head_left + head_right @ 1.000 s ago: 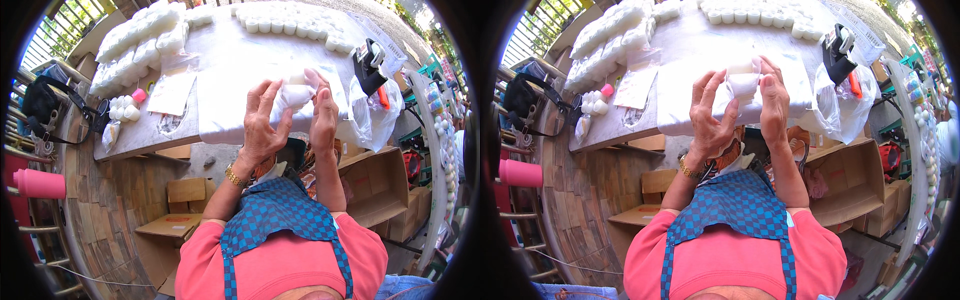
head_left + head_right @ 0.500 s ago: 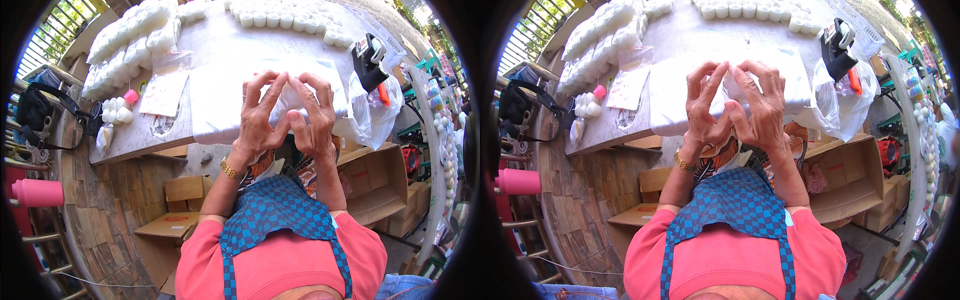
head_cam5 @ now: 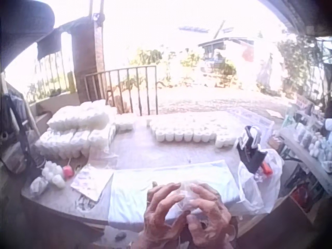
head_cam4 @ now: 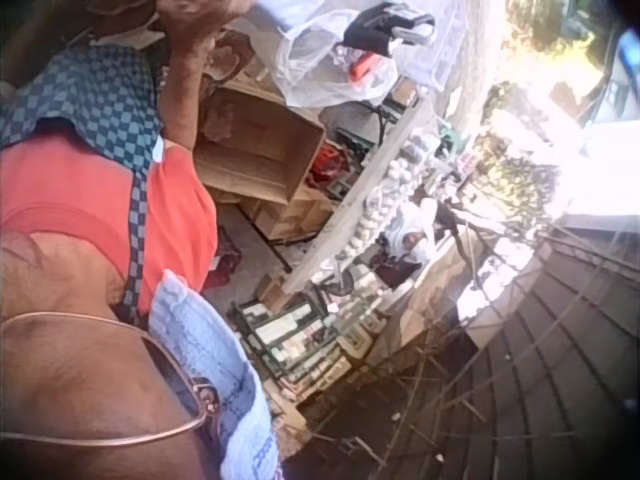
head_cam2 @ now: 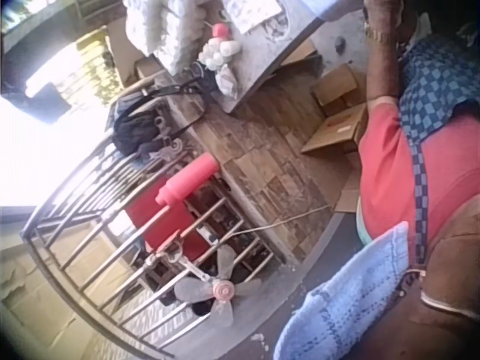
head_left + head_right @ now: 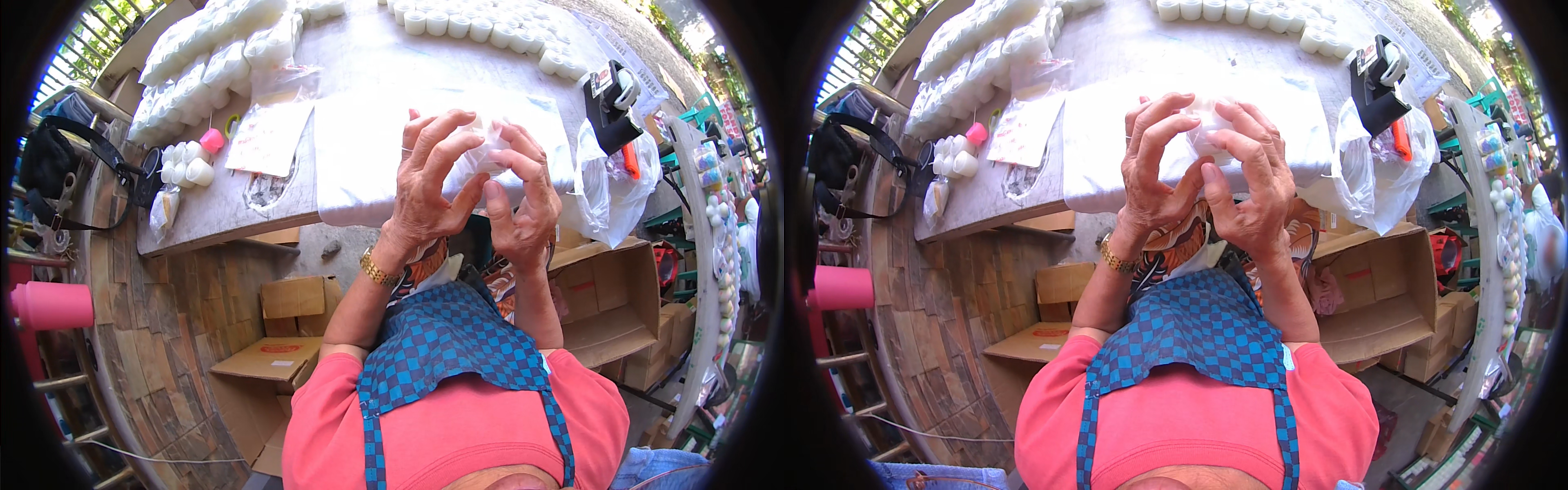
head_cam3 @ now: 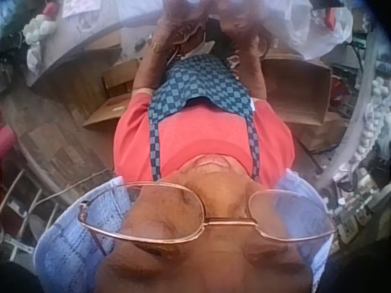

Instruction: The person wraps small white cylindrical candles individually in clear plastic bags at an outdoor table. They pick up each candle, place it in a bag, seal the bag, and set it aside. The process is repeated continuously throughout the clip.

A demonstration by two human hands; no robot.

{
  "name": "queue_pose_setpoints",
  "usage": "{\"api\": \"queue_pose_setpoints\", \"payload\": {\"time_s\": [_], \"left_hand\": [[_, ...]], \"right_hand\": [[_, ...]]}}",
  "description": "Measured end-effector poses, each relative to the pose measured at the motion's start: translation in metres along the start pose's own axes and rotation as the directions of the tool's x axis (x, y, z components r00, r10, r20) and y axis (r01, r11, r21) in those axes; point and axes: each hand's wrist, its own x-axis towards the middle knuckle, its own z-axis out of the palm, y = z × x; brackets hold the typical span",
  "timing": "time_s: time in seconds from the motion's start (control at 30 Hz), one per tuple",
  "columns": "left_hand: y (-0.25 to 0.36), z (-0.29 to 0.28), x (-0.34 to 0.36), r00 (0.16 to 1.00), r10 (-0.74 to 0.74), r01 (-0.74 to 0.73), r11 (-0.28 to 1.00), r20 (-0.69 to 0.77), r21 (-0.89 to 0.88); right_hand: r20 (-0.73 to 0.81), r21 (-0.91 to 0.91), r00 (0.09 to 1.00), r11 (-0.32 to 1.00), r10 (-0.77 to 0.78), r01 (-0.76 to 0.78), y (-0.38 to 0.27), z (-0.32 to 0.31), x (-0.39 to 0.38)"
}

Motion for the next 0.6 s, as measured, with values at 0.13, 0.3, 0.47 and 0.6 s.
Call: {"api": "queue_pose_setpoints", "payload": {"time_s": [0.13,0.3,0.47,0.6], "left_hand": [[-0.0002,-0.0017,-0.0022,1.000,-0.019,0.019,1.000,0.007,0.002],[0.0022,-0.0048,-0.0018,1.000,0.000,-0.002,0.995,0.020,0.097],[0.0065,-0.0078,-0.0002,1.000,0.007,-0.011,0.985,0.023,0.174],[0.0081,-0.0069,-0.0001,1.000,0.011,-0.009,0.984,-0.008,0.179]], "right_hand": [[-0.020,0.062,1.000,0.998,0.024,-0.023,0.0006,0.0017,-0.0010],[-0.054,0.263,0.989,0.957,0.138,-0.119,0.0027,0.0061,-0.0073],[0.048,0.206,0.995,0.974,0.088,-0.096,-0.0025,0.0001,-0.0026],[0.005,0.336,0.996,0.937,0.095,-0.091,-0.0001,0.0026,0.0005]]}}
